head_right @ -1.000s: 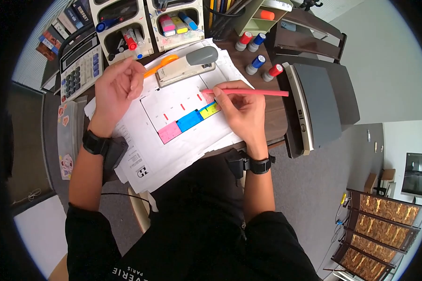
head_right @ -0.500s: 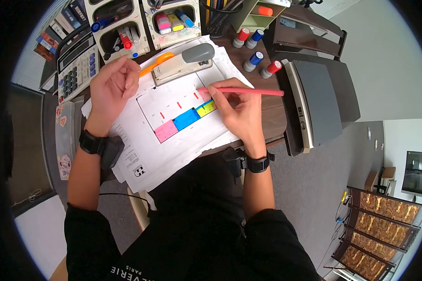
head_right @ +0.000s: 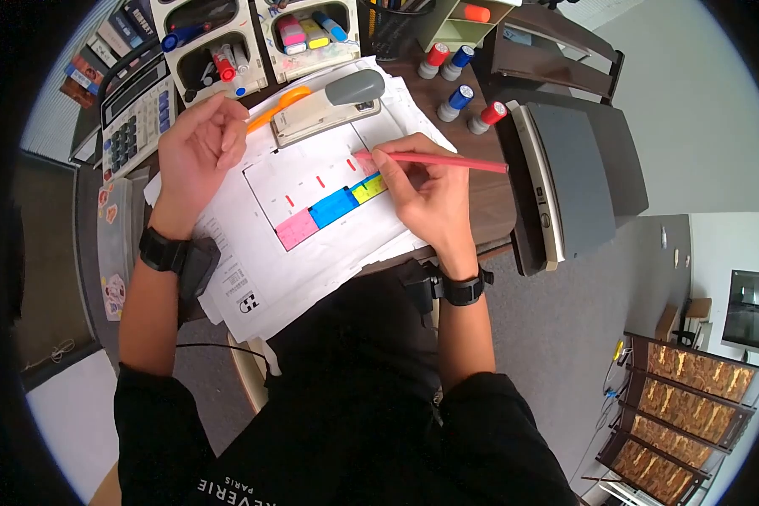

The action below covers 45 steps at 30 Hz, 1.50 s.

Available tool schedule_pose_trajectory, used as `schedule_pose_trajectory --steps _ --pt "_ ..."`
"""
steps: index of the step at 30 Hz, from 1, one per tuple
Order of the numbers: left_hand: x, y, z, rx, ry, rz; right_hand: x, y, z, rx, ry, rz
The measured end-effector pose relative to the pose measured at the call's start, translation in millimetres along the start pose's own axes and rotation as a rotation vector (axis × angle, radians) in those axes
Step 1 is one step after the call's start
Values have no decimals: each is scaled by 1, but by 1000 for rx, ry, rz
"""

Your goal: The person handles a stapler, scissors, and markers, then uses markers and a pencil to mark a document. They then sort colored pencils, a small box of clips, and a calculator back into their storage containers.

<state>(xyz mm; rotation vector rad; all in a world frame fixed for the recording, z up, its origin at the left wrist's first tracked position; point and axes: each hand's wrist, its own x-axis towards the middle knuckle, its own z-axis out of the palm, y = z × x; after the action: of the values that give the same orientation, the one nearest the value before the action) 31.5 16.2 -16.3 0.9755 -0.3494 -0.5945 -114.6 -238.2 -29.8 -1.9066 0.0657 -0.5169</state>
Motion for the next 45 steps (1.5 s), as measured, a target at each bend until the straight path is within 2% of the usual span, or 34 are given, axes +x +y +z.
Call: schedule_pose_trajectory --steps 45 --pt "2 0 -3 1 28 -4 0 2 -11 127 9 35"
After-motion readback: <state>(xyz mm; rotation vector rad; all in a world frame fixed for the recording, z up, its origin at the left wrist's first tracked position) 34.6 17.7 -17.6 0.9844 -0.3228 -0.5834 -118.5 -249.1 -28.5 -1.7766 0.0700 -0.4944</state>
